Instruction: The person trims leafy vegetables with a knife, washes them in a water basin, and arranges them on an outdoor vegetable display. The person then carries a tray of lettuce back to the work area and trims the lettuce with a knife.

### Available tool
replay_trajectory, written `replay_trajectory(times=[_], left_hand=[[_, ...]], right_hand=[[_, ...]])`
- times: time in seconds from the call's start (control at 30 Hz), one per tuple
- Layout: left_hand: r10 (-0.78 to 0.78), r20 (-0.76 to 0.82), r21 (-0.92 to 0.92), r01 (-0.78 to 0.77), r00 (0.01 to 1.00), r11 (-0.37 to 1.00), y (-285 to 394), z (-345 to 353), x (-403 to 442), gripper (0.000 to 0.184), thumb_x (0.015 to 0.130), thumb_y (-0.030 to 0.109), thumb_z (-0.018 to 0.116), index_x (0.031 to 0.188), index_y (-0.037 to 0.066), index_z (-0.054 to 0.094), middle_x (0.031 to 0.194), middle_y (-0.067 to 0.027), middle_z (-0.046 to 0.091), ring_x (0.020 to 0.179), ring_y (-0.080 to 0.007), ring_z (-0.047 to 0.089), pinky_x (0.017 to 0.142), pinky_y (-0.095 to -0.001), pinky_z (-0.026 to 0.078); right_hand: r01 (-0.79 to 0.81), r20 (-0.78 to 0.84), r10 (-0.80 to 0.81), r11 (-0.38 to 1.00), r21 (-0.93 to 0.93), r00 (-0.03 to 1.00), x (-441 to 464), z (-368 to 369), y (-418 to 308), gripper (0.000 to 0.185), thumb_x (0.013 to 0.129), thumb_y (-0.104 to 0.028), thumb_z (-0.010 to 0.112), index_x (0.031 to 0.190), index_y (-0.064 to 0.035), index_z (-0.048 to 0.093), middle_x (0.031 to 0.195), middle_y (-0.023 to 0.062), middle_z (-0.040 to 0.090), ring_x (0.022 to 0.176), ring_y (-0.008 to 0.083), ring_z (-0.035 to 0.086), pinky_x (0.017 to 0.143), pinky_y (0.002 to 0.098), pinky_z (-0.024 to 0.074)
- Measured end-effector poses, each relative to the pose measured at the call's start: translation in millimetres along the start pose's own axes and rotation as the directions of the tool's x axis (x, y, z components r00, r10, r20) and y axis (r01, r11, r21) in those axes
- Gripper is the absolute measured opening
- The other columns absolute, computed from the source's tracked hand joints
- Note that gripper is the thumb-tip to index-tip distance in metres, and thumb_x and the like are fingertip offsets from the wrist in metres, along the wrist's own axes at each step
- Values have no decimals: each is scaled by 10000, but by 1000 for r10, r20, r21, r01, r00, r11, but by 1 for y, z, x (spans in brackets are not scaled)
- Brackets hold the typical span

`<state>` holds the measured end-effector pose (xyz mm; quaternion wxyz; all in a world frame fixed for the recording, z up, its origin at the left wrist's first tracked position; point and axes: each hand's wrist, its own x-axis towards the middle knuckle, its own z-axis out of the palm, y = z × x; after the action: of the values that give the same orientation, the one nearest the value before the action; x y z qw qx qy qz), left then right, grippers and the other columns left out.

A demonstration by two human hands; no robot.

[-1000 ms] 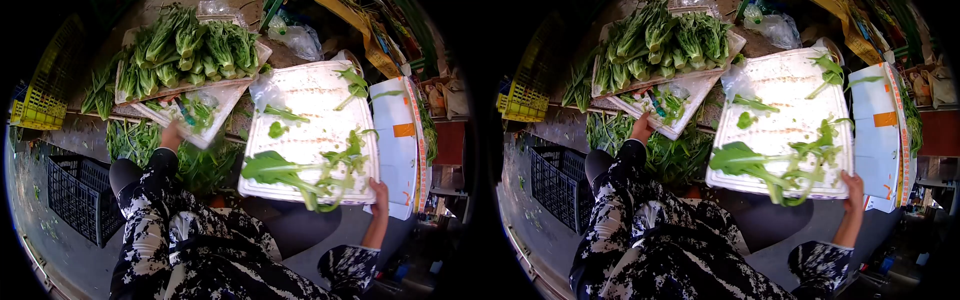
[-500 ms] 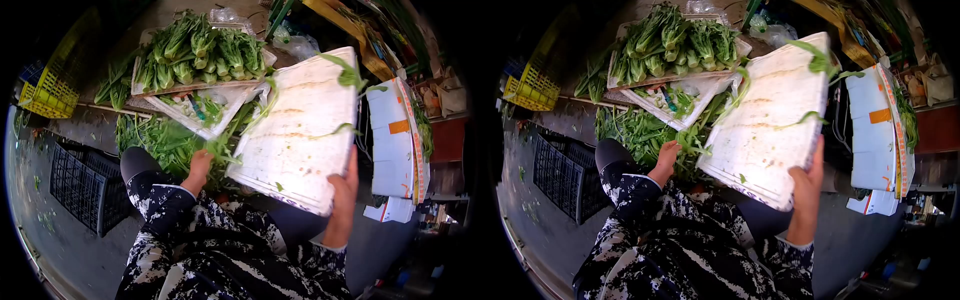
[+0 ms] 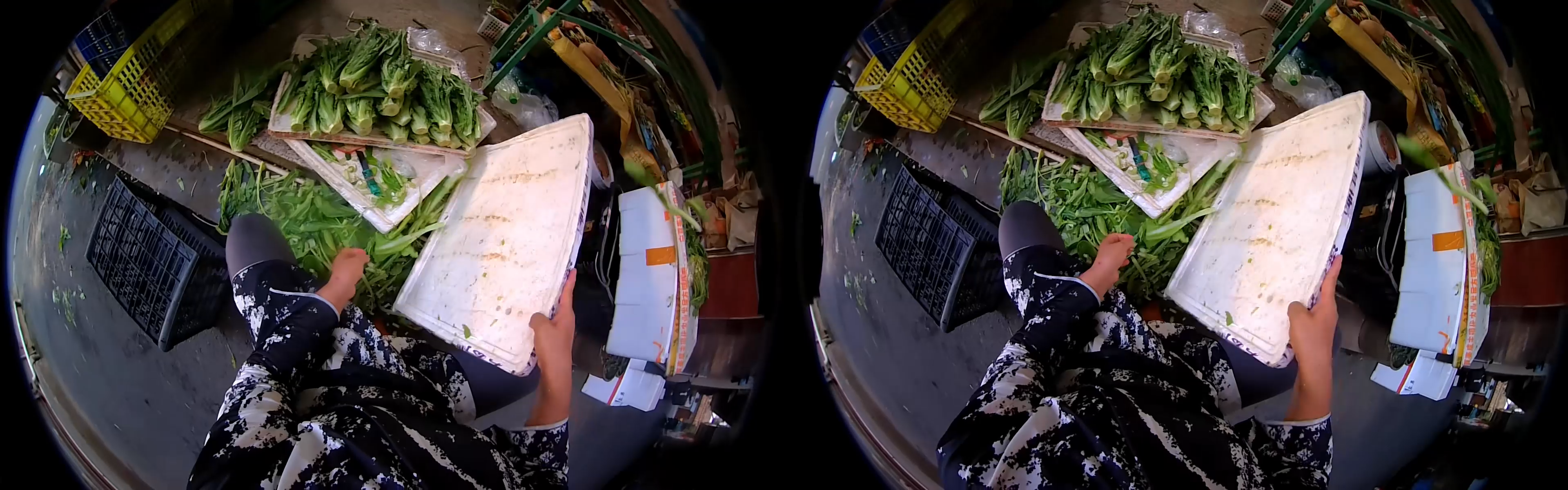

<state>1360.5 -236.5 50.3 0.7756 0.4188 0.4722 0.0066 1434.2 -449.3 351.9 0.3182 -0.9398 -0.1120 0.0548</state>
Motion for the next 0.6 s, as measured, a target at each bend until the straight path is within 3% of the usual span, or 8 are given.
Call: replay_trajectory(times=[0.13, 0.2, 0.27, 0.3, 0.33, 0.4, 0.53, 0.6], left_hand=[[-27, 48, 70, 24, 998, 997, -5, -6, -1, 178, 815, 169, 536, 964, 78, 506, 758, 9, 490, 684, -107, 449, 633, -276, 392], [-6, 70, 71, 1, 998, 997, 2, -3, -2, 180, 824, 171, 532, 969, 68, 504, 776, -3, 494, 708, -114, 450, 637, -282, 396], [-15, 69, 84, 10, 998, 996, 2, 0, -5, 182, 830, 179, 530, 973, 70, 503, 800, -7, 496, 721, -114, 453, 634, -288, 404], [-50, 138, 73, 40, 989, 997, -3, 2, -3, 185, 829, 182, 532, 973, 70, 501, 819, -13, 501, 738, -118, 456, 643, -290, 408], [-76, 201, 58, 65, 977, 996, 5, 4, -9, 187, 828, 185, 535, 973, 71, 500, 838, -18, 505, 755, -122, 460, 652, -293, 412], [-88, 210, 84, 72, 974, 994, 11, 9, -31, 251, 821, 213, 559, 1013, 69, 485, 894, -42, 515, 816, -145, 485, 688, -305, 425], [-66, 352, -94, 105, 934, 990, 21, 24, -83, 553, 791, 366, 610, 1177, 36, 391, 1146, -136, 432, 1033, -266, 456, 829, -380, 418], [79, 493, -311, 90, 866, 946, 49, 25, -125, 689, 775, 429, 611, 1245, 16, 324, 1252, -176, 354, 1130, -314, 396, 893, -423, 390]], right_hand=[[-6, -36, 24, 905, 425, 999, -4, -36, -25, 837, 547, 111, 355, 1358, 5, 175, 1254, 175, 420, 1079, 238, 488, 888, 301, 417], [236, -315, -132, 917, 322, 940, -11, -21, -21, 833, 540, 111, 368, 1351, 5, 210, 1246, 180, 429, 1084, 226, 487, 896, 275, 397], [178, -148, -205, 969, -173, 968, -9, -8, 3, 833, 535, 102, 383, 1348, 0, 233, 1218, 179, 457, 1059, 198, 499, 883, 248, 389], [-25, -8, 24, 999, -44, 1000, -8, -6, -6, 815, 546, 94, 381, 1345, 1, 249, 1203, 171, 474, 1032, 173, 505, 867, 226, 384], [-10, -10, 10, 999, -34, 1000, -5, -16, -4, 815, 546, 94, 381, 1345, 1, 249, 1203, 171, 474, 1032, 173, 505, 867, 226, 384], [141, -74, -123, 937, 321, 990, 3, -45, 4, 787, 572, 127, 362, 1342, 0, 253, 1294, 134, 393, 1087, 153, 458, 891, 221, 357], [517, -534, -305, 799, 306, 788, -15, -55, -50, 770, 592, 123, 368, 1342, 18, 231, 1278, 176, 390, 1123, 266, 440, 950, 332, 341], [596, -593, -242, 609, 523, 768, -9, -51, -71, 746, 590, 97, 397, 1320, 31, 262, 1258, 202, 397, 1118, 311, 443, 943, 369, 358]])
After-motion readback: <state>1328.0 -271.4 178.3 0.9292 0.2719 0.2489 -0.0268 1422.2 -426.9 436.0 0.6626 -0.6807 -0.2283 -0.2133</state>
